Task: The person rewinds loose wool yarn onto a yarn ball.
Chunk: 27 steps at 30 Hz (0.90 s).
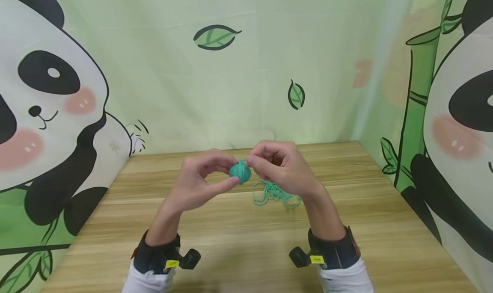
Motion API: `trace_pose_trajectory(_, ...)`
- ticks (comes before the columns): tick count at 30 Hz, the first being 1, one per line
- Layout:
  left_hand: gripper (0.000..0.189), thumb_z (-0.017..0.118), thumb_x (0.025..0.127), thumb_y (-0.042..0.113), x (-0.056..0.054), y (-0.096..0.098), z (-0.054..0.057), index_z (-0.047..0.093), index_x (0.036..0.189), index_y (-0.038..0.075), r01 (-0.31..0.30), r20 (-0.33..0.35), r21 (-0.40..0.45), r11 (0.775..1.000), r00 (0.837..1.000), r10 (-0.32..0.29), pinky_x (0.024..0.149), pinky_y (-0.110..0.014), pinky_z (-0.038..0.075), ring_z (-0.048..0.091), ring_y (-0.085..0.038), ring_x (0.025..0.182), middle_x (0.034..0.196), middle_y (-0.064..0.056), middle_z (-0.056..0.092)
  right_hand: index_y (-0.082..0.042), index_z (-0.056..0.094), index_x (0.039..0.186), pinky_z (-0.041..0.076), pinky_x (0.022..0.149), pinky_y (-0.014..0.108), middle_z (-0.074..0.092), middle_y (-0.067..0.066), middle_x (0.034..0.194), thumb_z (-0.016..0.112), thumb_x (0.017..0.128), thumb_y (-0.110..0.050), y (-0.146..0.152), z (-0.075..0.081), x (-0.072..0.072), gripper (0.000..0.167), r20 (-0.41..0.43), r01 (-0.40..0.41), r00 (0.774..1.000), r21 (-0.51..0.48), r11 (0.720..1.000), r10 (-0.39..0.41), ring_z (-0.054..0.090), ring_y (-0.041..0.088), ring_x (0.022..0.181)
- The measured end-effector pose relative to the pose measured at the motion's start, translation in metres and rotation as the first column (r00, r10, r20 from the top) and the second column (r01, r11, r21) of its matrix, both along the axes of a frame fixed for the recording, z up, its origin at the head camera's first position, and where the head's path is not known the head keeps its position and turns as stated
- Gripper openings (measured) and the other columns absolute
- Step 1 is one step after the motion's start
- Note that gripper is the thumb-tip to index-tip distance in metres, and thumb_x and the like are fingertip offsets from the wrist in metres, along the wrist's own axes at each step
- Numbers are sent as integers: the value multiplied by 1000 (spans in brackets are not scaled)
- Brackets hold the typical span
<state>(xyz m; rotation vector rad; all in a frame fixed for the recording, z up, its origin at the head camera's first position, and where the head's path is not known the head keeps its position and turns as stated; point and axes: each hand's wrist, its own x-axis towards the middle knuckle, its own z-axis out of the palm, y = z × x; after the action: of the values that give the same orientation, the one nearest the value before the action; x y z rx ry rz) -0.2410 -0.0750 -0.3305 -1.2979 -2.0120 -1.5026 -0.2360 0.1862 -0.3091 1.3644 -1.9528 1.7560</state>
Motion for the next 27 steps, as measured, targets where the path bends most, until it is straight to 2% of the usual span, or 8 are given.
trace_pose_trajectory(3, 28, 89, 93, -3, 0, 0, 1, 80, 119, 0, -22, 2, 26, 999, 1000, 22, 93, -37, 73, 83, -21, 96, 112, -16, 83, -1, 75, 102, 29, 41, 32, 51, 5, 67, 60, 110, 7, -1, 0, 0, 19, -12, -29, 1000, 13, 1000, 29, 39, 19, 51)
trace_pose_trajectory(7, 30, 88, 93, -6, -1, -1, 2, 78, 120, -2, -51, 9, 79, 996, 999, 51, 93, -35, 73, 83, -21, 97, 112, -17, 83, -3, 77, 104, 35, 43, 28, 54, 6, 69, 62, 109, 7, -4, -1, -3, 19, -16, -68, 997, 79, 995, 70, 44, 18, 53)
trace_pose_trajectory(10, 31, 87, 93, -7, -2, 0, 2, 77, 122, -3, -72, 18, 122, 990, 997, 70, 93, -34, 73, 83, -19, 98, 114, -19, 83, -3, 79, 106, 41, 45, 24, 57, 7, 70, 63, 109, 7, -8, -4, -6, 19, -11, -87, 996, 129, 988, 89, 48, 16, 54)
trace_pose_trajectory(14, 32, 86, 93, -10, -2, 0, 2, 77, 123, -4, -99, 40, 176, 979, 995, 93, 94, -33, 72, 83, -15, 100, 115, -20, 83, -1, 81, 108, 42, 45, 24, 57, 7, 69, 63, 109, 7, -11, -8, -10, 20, -28, -107, 993, 148, 983, 112, 48, 15, 54)
trace_pose_trajectory(20, 32, 85, 92, -10, -1, 2, 2, 76, 123, -6, -116, 71, 243, 963, 992, 102, 96, -33, 72, 82, -13, 99, 116, -23, 83, -2, 83, 109, 37, 46, 22, 59, 5, 69, 64, 106, 10, -11, -10, -11, 23, -71, -90, 992, 182, 979, 104, 46, 13, 54)
trace_pose_trajectory(25, 32, 83, 92, -11, 1, 3, 3, 75, 123, -8, -113, 74, 288, 951, 993, 95, 97, -32, 72, 83, -11, 100, 117, -28, 81, -5, 85, 110, 39, 49, 22, 63, 4, 70, 66, 106, 9, -14, -9, -10, 23, -64, -94, 992, 227, 969, 111, 49, 12, 56)
trace_pose_trajectory(27, 32, 82, 92, -12, 2, 3, 4, 75, 123, -10, -94, 79, 309, 946, 994, 73, 97, -32, 72, 83, -11, 101, 117, -29, 81, -5, 85, 110, 40, 49, 23, 64, 3, 70, 67, 106, 9, -15, -10, -11, 23, -57, -99, 992, 238, 966, 116, 50, 12, 57)
